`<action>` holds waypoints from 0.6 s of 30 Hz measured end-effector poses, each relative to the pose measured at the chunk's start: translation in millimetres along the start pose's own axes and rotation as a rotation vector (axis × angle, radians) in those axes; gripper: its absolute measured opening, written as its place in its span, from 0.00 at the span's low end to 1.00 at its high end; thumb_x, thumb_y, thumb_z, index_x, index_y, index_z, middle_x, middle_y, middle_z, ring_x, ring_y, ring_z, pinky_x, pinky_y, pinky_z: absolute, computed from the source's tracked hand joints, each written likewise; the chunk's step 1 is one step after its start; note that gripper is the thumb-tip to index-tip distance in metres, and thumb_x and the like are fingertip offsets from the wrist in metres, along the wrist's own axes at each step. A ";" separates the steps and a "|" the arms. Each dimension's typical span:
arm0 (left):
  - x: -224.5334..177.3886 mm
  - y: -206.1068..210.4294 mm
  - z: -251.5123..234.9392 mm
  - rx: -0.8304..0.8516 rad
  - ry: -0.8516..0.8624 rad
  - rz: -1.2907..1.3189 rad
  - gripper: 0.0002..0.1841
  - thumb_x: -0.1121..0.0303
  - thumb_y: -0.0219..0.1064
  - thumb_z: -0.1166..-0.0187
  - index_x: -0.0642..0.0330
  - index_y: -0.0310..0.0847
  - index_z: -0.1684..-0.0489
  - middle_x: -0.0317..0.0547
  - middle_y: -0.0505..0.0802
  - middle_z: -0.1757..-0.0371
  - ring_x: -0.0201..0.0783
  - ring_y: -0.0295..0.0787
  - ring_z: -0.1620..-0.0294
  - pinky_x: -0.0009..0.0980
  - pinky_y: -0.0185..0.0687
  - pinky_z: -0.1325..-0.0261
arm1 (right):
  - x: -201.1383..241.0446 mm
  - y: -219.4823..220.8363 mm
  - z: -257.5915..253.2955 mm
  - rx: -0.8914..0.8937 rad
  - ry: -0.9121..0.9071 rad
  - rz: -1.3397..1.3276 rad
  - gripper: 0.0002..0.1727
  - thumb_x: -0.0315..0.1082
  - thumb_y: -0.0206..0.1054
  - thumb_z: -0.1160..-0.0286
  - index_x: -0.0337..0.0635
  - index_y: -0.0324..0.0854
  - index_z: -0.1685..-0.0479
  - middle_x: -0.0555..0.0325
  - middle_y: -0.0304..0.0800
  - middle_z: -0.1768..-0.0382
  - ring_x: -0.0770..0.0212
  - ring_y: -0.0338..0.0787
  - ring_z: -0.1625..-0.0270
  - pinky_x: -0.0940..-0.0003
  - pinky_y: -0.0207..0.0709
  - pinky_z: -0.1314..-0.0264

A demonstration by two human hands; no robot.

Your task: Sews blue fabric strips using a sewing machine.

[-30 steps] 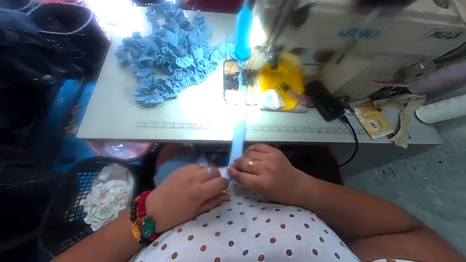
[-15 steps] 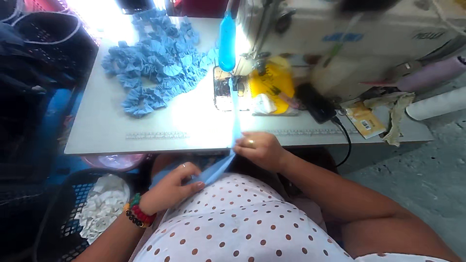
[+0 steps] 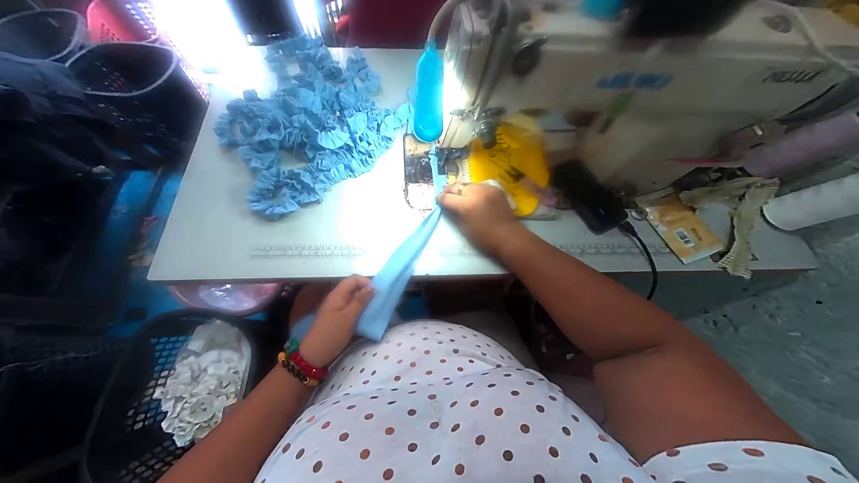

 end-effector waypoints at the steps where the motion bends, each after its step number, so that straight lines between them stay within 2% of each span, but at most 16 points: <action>1: -3.4 0.2 1.0 0.007 -0.010 0.029 0.10 0.67 0.52 0.09 0.57 0.79 0.55 0.31 0.89 0.66 0.23 0.87 0.64 0.24 0.85 0.55 | -1.9 0.5 -1.2 -0.001 0.018 0.005 0.12 0.24 0.62 0.22 0.41 0.93 0.54 0.44 0.96 0.54 0.43 0.96 0.49 0.46 0.88 0.52; 5: -7.0 -9.8 10.3 0.053 -0.040 0.048 0.09 0.66 0.53 0.09 0.55 0.79 0.54 0.32 0.89 0.63 0.24 0.87 0.60 0.26 0.85 0.50 | -1.4 3.1 -0.8 0.005 0.027 0.010 0.12 0.24 0.62 0.23 0.42 0.92 0.53 0.44 0.95 0.52 0.43 0.95 0.45 0.47 0.87 0.46; 6: -4.9 -12.9 12.2 0.048 -0.061 0.077 0.09 0.66 0.53 0.09 0.56 0.78 0.51 0.35 0.89 0.60 0.26 0.88 0.57 0.29 0.87 0.47 | -1.0 4.2 -0.2 0.015 0.025 0.021 0.13 0.24 0.62 0.22 0.42 0.92 0.51 0.44 0.95 0.50 0.43 0.94 0.41 0.47 0.86 0.39; 7: -3.5 -15.9 14.1 0.023 -0.081 0.114 0.09 0.66 0.53 0.08 0.57 0.78 0.49 0.38 0.90 0.58 0.29 0.90 0.55 0.31 0.88 0.46 | -0.3 5.0 0.2 0.028 0.026 0.019 0.14 0.24 0.61 0.21 0.42 0.92 0.48 0.44 0.95 0.46 0.43 0.92 0.36 0.47 0.81 0.29; 8: -3.2 -18.2 16.1 -0.017 -0.095 0.148 0.10 0.66 0.52 0.08 0.58 0.78 0.46 0.40 0.91 0.58 0.31 0.90 0.57 0.32 0.88 0.48 | 0.8 5.4 0.0 0.037 0.028 0.010 0.15 0.24 0.60 0.20 0.41 0.91 0.46 0.44 0.94 0.42 0.43 0.90 0.31 0.47 0.75 0.20; 10: -6.7 -21.1 21.1 -0.089 -0.093 0.181 0.11 0.66 0.53 0.08 0.56 0.76 0.39 0.41 0.91 0.57 0.31 0.91 0.59 0.31 0.89 0.52 | 5.7 2.3 0.3 0.035 0.042 -0.023 0.16 0.25 0.58 0.18 0.41 0.89 0.40 0.44 0.92 0.36 0.43 0.86 0.25 0.45 0.68 0.14; 11: -9.2 -23.4 24.8 -0.109 -0.080 0.149 0.14 0.63 0.55 0.10 0.53 0.74 0.32 0.41 0.91 0.52 0.32 0.91 0.56 0.31 0.89 0.51 | 10.2 -1.1 1.3 0.018 0.044 -0.044 0.16 0.27 0.58 0.16 0.41 0.89 0.39 0.45 0.91 0.34 0.43 0.85 0.24 0.45 0.68 0.14; 12: -11.9 -26.6 29.3 -0.121 -0.056 0.067 0.21 0.59 0.61 0.14 0.48 0.70 0.24 0.41 0.90 0.47 0.32 0.91 0.53 0.32 0.89 0.49 | 16.2 -4.5 2.9 -0.008 0.040 -0.070 0.16 0.29 0.59 0.16 0.41 0.89 0.38 0.44 0.90 0.34 0.43 0.84 0.24 0.45 0.69 0.14; 14: -19.2 -33.0 40.2 -0.164 -0.001 -0.239 0.41 0.44 0.75 0.32 0.46 0.64 0.18 0.39 0.90 0.44 0.32 0.90 0.49 0.36 0.89 0.48 | 30.9 -9.8 7.7 -0.031 0.015 -0.133 0.15 0.30 0.61 0.16 0.40 0.90 0.40 0.44 0.91 0.35 0.41 0.84 0.25 0.44 0.71 0.16; 15: -25.7 -33.2 46.7 -0.174 0.039 -0.433 0.44 0.38 0.77 0.37 0.49 0.67 0.22 0.42 0.88 0.43 0.35 0.88 0.48 0.40 0.87 0.47 | 38.6 -11.8 10.7 -0.037 -0.002 -0.151 0.14 0.30 0.62 0.17 0.40 0.90 0.41 0.44 0.92 0.37 0.41 0.86 0.27 0.43 0.73 0.18; 16: -33.1 -31.0 52.1 -0.183 0.090 -0.619 0.41 0.40 0.79 0.38 0.53 0.73 0.28 0.49 0.89 0.44 0.44 0.89 0.50 0.48 0.87 0.50 | 45.1 -13.5 13.7 -0.043 -0.019 -0.163 0.13 0.30 0.62 0.17 0.41 0.91 0.44 0.45 0.92 0.39 0.42 0.87 0.29 0.43 0.74 0.21; 18: -41.2 -26.5 56.4 -0.202 0.177 -0.893 0.25 0.52 0.79 0.34 0.58 0.83 0.44 0.56 0.89 0.51 0.55 0.91 0.59 0.57 0.87 0.62 | 55.7 -15.8 18.5 -0.034 -0.044 -0.185 0.13 0.30 0.63 0.18 0.42 0.92 0.46 0.46 0.93 0.40 0.43 0.88 0.30 0.43 0.75 0.22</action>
Point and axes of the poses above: each hand's wrist, its own z-axis away from the middle knuckle, its own y-axis out of the palm, x = y × z, the point moved 7 cm from there along -z, towards the middle knuckle
